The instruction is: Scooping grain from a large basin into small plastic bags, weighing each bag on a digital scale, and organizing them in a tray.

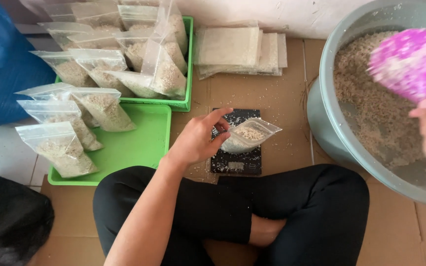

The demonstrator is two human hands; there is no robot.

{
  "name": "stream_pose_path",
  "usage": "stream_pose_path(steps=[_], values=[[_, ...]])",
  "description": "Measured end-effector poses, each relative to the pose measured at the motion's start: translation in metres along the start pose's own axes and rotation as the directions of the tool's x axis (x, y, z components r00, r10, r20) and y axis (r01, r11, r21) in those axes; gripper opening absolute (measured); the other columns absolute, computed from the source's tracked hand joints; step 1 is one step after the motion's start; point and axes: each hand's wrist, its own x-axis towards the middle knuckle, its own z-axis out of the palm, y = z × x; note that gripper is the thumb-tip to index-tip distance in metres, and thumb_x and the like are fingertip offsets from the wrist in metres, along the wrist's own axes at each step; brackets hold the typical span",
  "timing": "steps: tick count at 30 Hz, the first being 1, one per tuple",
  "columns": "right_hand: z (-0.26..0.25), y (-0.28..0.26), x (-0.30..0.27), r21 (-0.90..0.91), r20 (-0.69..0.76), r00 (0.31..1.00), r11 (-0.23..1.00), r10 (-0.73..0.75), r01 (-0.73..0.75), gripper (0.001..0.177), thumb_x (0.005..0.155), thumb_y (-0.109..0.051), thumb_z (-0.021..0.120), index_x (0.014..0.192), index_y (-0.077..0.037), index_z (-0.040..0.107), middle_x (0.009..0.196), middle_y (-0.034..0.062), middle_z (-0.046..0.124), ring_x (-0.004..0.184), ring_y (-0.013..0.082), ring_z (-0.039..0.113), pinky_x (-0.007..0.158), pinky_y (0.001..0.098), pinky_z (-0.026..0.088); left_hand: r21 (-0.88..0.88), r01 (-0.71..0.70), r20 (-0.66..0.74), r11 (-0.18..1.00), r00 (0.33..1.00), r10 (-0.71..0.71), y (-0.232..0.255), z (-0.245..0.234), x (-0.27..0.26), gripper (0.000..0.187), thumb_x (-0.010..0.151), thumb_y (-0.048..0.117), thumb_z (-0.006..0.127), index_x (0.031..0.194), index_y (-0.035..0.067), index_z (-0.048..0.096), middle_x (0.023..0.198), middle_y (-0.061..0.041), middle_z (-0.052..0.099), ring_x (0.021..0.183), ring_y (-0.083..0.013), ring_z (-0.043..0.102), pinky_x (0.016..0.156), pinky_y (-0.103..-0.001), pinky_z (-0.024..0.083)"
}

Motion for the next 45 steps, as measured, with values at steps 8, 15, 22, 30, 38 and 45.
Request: stream_pose_path(steps=[8, 15, 22, 30, 38, 45], values=[[-0.003, 0.143, 0.074, -0.377, -0.023, 0.998, 0.925, -0.062, 0.049, 0.028, 0.119, -0.028, 0.063, 0.123, -0.002, 0.073, 0.098, 0.0162, 0.071, 0.092, 0.0292, 0.065, 0.077, 0.0389, 0.047, 0.066, 0.082, 0.087, 0.994, 0.992, -0.088, -0.009, -0.003, -0.001, 0.054, 0.081, 0.012, 0.073, 0.132, 0.01, 0.054, 0.095, -0.004, 0.074, 0.09, -0.0238, 0.071, 0.082, -0.039, 0.052], [0.005, 0.041, 0.084, -0.776, 0.122, 0.91, 0.609, 0.397, -0.161, 0.027, 0.077, -0.022, 0.06, 0.087, -0.005, 0.078, 0.084, 0.0216, 0.074, 0.083, 0.0418, 0.072, 0.064, 0.0459, 0.053, 0.32, 0.24, 0.223, 0.917, 0.921, -0.319, -0.036, 0.005, -0.003, 0.048, 0.084, 0.023, 0.066, 0.129, 0.012, 0.057, 0.077, -0.008, 0.072, 0.082, -0.035, 0.068, 0.072, -0.045, 0.048], [0.051, -0.025, 0.087, -0.714, 0.257, 0.698, 0.618, 0.669, -0.329, 0.023, 0.102, -0.017, 0.054, 0.097, -0.004, 0.072, 0.083, 0.0113, 0.065, 0.071, 0.0221, 0.066, 0.06, 0.0323, 0.056, 0.357, 0.271, 0.241, 0.894, 0.898, -0.369, -0.058, 0.01, -0.007, 0.047, 0.082, 0.03, 0.069, 0.128, 0.022, 0.058, 0.081, 0.002, 0.074, 0.081, -0.0236, 0.07, 0.077, -0.038, 0.052], [0.059, -0.003, 0.091, -0.541, 0.427, 0.731, 0.798, 0.532, -0.265, 0.028, 0.102, -0.024, 0.053, 0.122, -0.015, 0.07, 0.111, 0.0077, 0.074, 0.085, 0.0203, 0.07, 0.074, 0.0306, 0.058, 0.228, 0.205, 0.125, 0.952, 0.963, -0.238, -0.034, 0.005, 0.009, 0.062, 0.069, 0.006, 0.078, 0.128, 0.014, 0.062, 0.092, 0.0, 0.078, 0.081, -0.0135, 0.074, 0.081, -0.027, 0.055], [0.003, -0.043, 0.063, -0.573, 0.323, 0.714, 0.729, 0.621, -0.374, 0.027, 0.103, -0.018, 0.054, 0.125, -0.012, 0.068, 0.083, 0.01, 0.071, 0.048, 0.0138, 0.043, 0.044, 0.0232, 0.033, 0.108, 0.295, 0.09, 0.949, 0.948, -0.304, -0.001, -0.003, 0.009, 0.048, 0.075, 0.017, 0.079, 0.12, 0.021, 0.065, 0.093, 0.005, 0.081, 0.085, -0.0061, 0.076, 0.084, -0.023, 0.054], [-0.032, -0.029, 0.035, -0.617, 0.141, 0.867, 0.727, 0.477, -0.3, 0.038, 0.085, -0.041, 0.066, 0.118, -0.024, 0.077, 0.093, 0.0134, 0.079, 0.081, 0.0307, 0.073, 0.066, 0.0398, 0.048, 0.099, 0.136, 0.039, 0.986, 0.989, -0.141, -0.012, 0.001, 0.002, 0.05, 0.076, 0.017, 0.078, 0.124, 0.017, 0.063, 0.091, 0.005, 0.078, 0.085, -0.0145, 0.074, 0.081, -0.029, 0.052]])
